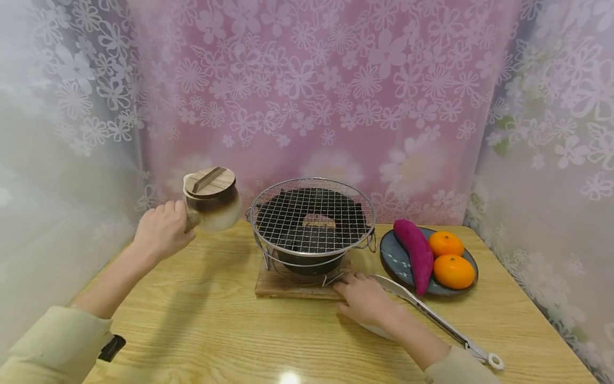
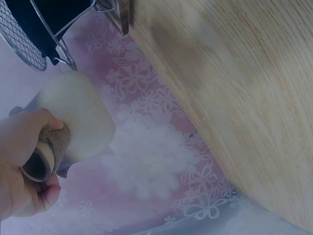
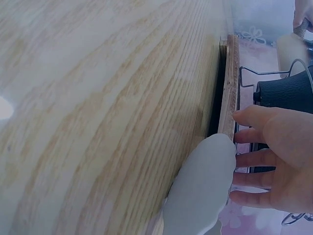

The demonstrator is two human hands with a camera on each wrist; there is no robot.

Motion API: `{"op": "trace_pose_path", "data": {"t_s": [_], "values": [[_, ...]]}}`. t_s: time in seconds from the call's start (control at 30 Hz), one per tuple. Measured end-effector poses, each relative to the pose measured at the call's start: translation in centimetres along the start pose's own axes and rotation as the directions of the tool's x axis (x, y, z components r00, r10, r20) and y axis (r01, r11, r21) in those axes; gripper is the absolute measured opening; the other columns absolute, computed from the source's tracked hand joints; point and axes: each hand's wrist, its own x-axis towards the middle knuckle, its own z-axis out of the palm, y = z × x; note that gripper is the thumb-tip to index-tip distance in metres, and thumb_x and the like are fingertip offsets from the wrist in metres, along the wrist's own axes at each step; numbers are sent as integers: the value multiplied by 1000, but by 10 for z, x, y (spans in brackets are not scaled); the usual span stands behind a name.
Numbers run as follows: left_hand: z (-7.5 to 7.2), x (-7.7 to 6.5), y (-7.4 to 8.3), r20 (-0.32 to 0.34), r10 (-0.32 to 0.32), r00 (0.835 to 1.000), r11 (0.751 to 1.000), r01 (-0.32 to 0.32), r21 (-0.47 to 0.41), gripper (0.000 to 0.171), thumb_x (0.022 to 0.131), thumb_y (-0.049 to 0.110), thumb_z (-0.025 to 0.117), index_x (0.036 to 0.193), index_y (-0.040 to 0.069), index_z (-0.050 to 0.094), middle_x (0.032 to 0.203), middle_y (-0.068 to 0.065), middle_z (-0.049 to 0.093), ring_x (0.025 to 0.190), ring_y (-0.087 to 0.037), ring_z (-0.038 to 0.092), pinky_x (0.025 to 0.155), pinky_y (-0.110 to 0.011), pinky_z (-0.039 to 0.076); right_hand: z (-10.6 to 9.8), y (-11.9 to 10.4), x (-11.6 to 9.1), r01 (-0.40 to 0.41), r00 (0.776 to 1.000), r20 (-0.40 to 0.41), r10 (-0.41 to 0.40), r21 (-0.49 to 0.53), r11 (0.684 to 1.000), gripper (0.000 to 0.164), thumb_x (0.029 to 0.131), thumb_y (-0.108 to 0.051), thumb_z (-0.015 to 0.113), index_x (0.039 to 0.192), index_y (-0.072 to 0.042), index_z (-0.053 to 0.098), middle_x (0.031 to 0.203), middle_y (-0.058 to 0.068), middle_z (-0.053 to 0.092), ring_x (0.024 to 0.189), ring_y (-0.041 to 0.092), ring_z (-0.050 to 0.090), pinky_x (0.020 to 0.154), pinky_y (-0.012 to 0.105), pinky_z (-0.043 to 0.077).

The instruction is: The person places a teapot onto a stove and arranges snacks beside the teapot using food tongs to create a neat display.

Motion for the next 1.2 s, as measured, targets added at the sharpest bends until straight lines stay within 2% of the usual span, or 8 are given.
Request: {"op": "trace_pose_path", "data": {"t_s": [0.23,0.63,0.97,1.13,1.2], "values": [[-3,3,0,35,-10,999,1000,10,3,34,72,16,66,69,3,35,63,-10,40,55,-27,45,49,-37,38,-2,0,0,-24,999,46,23,21,999,35,82,-29,68,107,-5,66,102,11,59,93,33,56,80,47,46],[-8,14,1,-27,17,999,1000,-17,-3,34,70,14,67,69,0,36,64,-14,42,56,-33,49,51,-42,41,-2,0,0,0,1000,22,0,3,1000,35,81,-29,68,107,-5,67,102,11,59,93,34,56,80,47,46],[-16,28,10,-2,13,1000,999,-13,-32,29,75,15,62,72,-1,38,67,-14,43,60,-33,50,53,-43,41,-5,2,-1,-5,1000,24,5,-8,1000,34,81,-29,68,106,-6,67,102,11,59,92,33,57,80,47,46],[-20,32,12,35,9,999,1000,-8,-14,34,77,20,65,74,-2,38,67,-14,43,60,-32,49,54,-42,42,-4,1,-1,-19,999,48,19,15,1000,35,82,-28,67,108,-4,66,102,11,59,93,33,56,81,48,45],[-21,33,12,25,9,1000,1000,-8,-13,35,77,20,65,74,-2,39,67,-14,43,59,-32,49,54,-42,42,-4,1,-1,-22,998,56,21,17,1000,35,83,-28,67,108,-4,66,103,12,59,94,34,56,83,48,45]]}}
